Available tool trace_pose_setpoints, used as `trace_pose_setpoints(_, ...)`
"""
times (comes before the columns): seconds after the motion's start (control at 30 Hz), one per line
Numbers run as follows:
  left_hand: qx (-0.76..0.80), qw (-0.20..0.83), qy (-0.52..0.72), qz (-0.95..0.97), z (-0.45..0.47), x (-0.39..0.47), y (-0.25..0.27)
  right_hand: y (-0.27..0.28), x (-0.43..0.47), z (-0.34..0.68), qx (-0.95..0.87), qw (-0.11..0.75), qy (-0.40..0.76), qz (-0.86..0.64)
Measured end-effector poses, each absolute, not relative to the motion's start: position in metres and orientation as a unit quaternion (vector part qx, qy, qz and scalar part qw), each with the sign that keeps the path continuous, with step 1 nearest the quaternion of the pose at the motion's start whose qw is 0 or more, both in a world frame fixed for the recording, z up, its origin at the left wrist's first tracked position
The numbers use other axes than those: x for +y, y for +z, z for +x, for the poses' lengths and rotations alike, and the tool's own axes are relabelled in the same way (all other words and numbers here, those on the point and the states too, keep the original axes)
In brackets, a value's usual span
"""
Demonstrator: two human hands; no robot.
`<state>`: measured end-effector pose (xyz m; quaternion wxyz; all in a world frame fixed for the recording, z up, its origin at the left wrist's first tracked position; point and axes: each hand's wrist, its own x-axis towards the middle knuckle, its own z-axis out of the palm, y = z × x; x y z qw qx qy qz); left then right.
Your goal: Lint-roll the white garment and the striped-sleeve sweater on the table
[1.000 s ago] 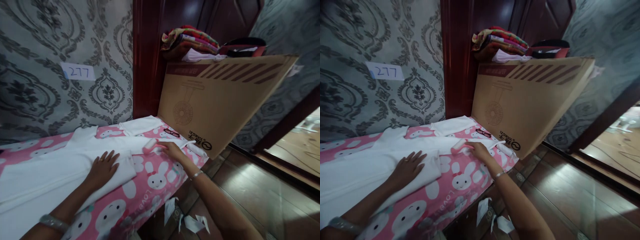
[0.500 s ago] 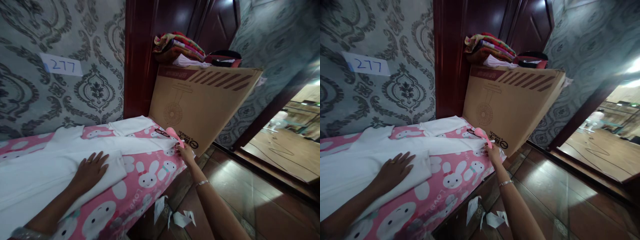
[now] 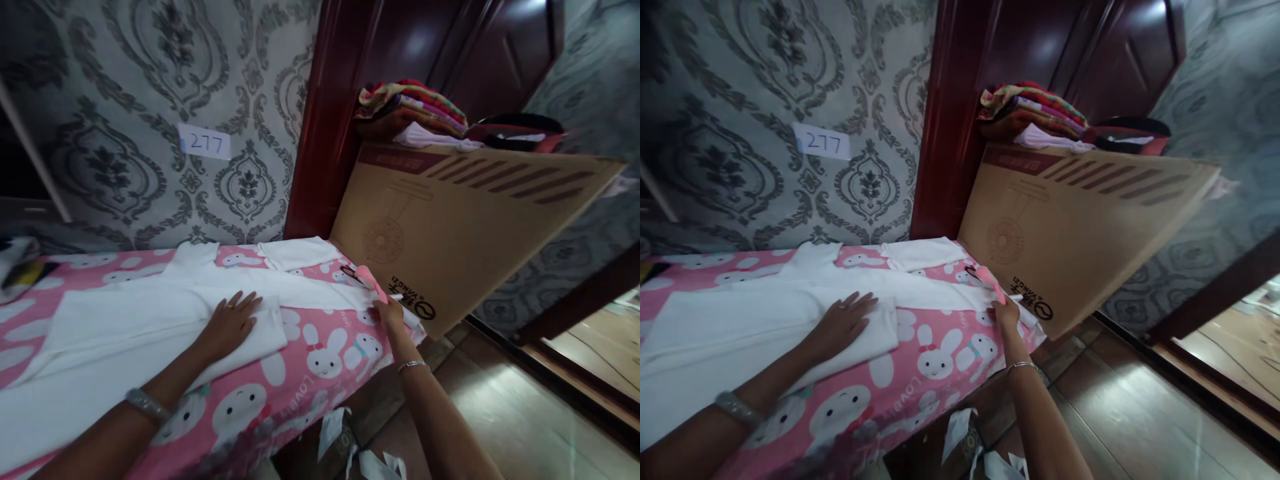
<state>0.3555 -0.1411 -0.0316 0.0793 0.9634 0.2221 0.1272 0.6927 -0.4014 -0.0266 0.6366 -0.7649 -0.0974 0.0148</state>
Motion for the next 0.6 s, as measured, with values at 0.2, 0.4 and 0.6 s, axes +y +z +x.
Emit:
trace_pose_setpoints(0.2, 0.188, 0.155, 0.136, 0.96, 0.354, -0.14, -0.033, 0.012, -0.367, 0.663, -0.099, 0.676, 0.001, -0.73)
trace_pose_setpoints(0.4, 0.246, 0.546, 0.309, 0.739, 0.338, -0.122, 0.005, 0.102, -0.279, 0.558, -0.258, 0.71, 0.057, -0.653)
trace_pose_setpoints(0.6, 0.245, 0.803, 0.455, 0.296, 0.255, -0.117, 0.064, 0.122, -0.245, 0.408, -0.499, 0.657, 0.373, -0.424)
